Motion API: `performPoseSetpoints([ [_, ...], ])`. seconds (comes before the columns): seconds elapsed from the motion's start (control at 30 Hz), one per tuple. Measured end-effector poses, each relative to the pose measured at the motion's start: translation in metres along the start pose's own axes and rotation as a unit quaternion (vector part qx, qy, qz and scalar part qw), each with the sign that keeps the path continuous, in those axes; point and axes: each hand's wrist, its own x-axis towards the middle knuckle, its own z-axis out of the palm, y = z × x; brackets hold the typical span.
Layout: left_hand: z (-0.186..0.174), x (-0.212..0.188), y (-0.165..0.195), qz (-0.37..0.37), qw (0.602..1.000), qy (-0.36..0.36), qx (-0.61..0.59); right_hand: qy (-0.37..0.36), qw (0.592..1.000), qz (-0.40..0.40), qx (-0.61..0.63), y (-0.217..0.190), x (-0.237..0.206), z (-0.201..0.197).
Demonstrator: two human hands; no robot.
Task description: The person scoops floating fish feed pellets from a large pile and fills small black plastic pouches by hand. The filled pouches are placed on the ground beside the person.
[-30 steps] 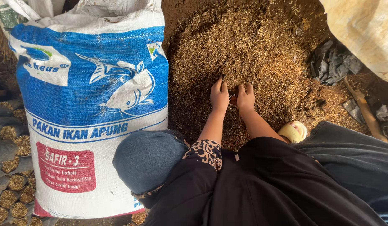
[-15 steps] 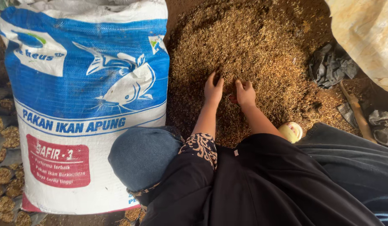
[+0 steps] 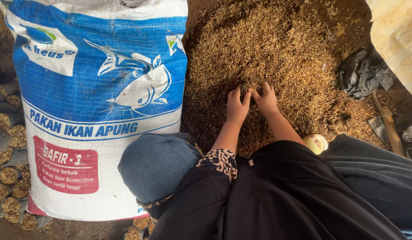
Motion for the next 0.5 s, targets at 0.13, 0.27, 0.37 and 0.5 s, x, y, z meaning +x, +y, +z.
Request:
performPoseSetpoints([
  [0.13,0.002,0.004,-0.001,-0.043,0.999,-0.022,0.001,0.005,1.0,0.005,0.0,-0.002,0.007,0.001],
  [0.27,0.002,0.008,0.002,-0.05,0.999,-0.02,0.0,-0.073,0.985,0.101,0.116,0.0,0.015,-0.01],
  [0.37,0.001,0.01,0.005,-0.04,0.999,-0.006,-0.014,-0.098,0.99,0.063,0.083,0.004,0.02,-0.021],
  [0.5,0.0,0.013,0.009,-0.033,0.999,0.015,0.005,-0.086,0.995,0.045,0.035,0.005,0.023,-0.026],
])
